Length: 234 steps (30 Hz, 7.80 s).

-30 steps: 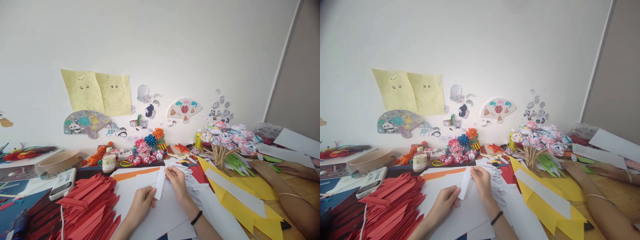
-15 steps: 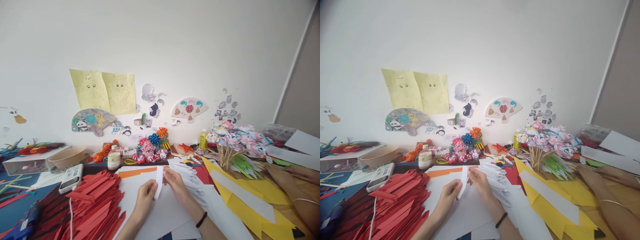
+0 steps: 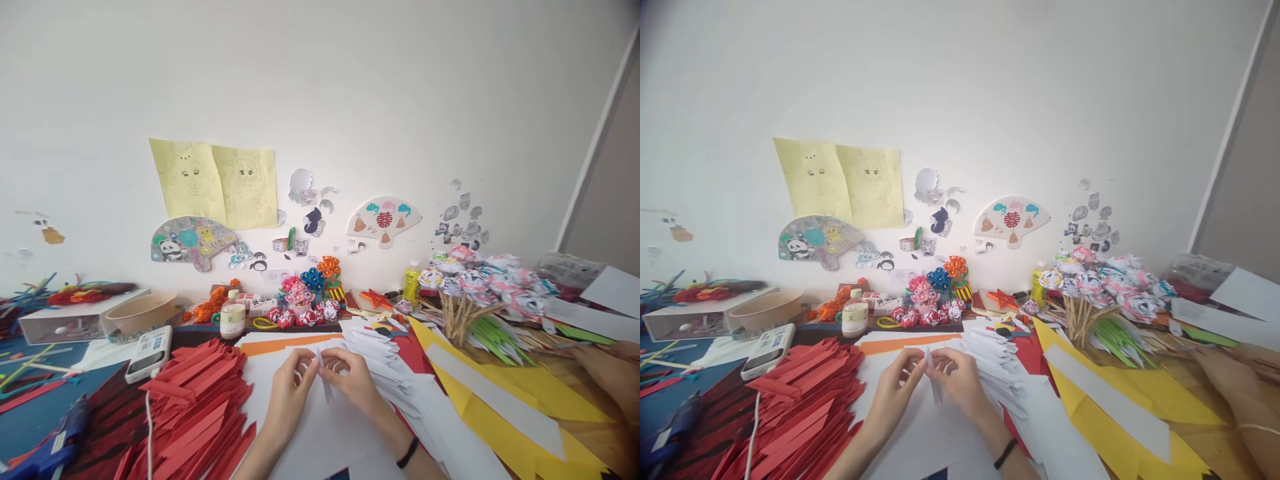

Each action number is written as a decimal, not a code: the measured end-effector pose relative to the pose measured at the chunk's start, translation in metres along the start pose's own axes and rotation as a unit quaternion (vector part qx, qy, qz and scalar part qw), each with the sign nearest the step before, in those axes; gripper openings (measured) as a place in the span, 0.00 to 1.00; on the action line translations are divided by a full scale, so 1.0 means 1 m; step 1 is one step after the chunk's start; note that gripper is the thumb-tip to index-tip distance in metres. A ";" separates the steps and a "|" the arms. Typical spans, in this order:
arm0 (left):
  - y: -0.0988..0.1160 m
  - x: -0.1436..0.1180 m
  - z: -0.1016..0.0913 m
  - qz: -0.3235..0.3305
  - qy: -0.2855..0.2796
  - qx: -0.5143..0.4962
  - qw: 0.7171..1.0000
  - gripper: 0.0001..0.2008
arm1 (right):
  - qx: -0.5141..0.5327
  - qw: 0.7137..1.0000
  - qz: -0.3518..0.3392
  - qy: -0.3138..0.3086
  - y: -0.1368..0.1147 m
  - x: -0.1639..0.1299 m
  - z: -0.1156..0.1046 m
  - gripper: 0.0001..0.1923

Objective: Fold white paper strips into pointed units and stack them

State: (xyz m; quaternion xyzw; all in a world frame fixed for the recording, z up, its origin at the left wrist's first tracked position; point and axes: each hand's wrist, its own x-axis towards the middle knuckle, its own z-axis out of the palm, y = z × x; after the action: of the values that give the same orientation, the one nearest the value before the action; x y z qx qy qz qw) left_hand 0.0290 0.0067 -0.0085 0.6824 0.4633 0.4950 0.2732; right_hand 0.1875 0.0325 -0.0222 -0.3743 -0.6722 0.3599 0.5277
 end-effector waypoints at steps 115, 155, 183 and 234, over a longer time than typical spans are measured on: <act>0.001 0.001 -0.010 0.047 0.065 0.084 0.993 0.11 | 0.009 0.999 0.033 -0.023 -0.005 -0.011 0.013 0.19; 0.013 0.002 -0.019 0.082 -0.006 0.118 0.990 0.10 | 0.017 0.999 0.042 -0.016 -0.012 -0.011 0.012 0.21; 0.007 0.004 -0.025 0.121 -0.045 0.204 0.970 0.09 | 0.018 0.996 0.066 -0.062 0.000 -0.008 0.008 0.25; -0.004 0.012 -0.005 -0.117 0.019 -0.215 0.969 0.15 | -0.013 0.997 0.081 0.005 -0.020 0.011 0.017 0.16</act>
State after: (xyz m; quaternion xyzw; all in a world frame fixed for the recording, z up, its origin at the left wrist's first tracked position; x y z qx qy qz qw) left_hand 0.0240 0.0183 -0.0047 0.5393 0.4281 0.5600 0.4607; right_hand 0.1664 0.0318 -0.0029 -0.4361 -0.6419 0.3907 0.4951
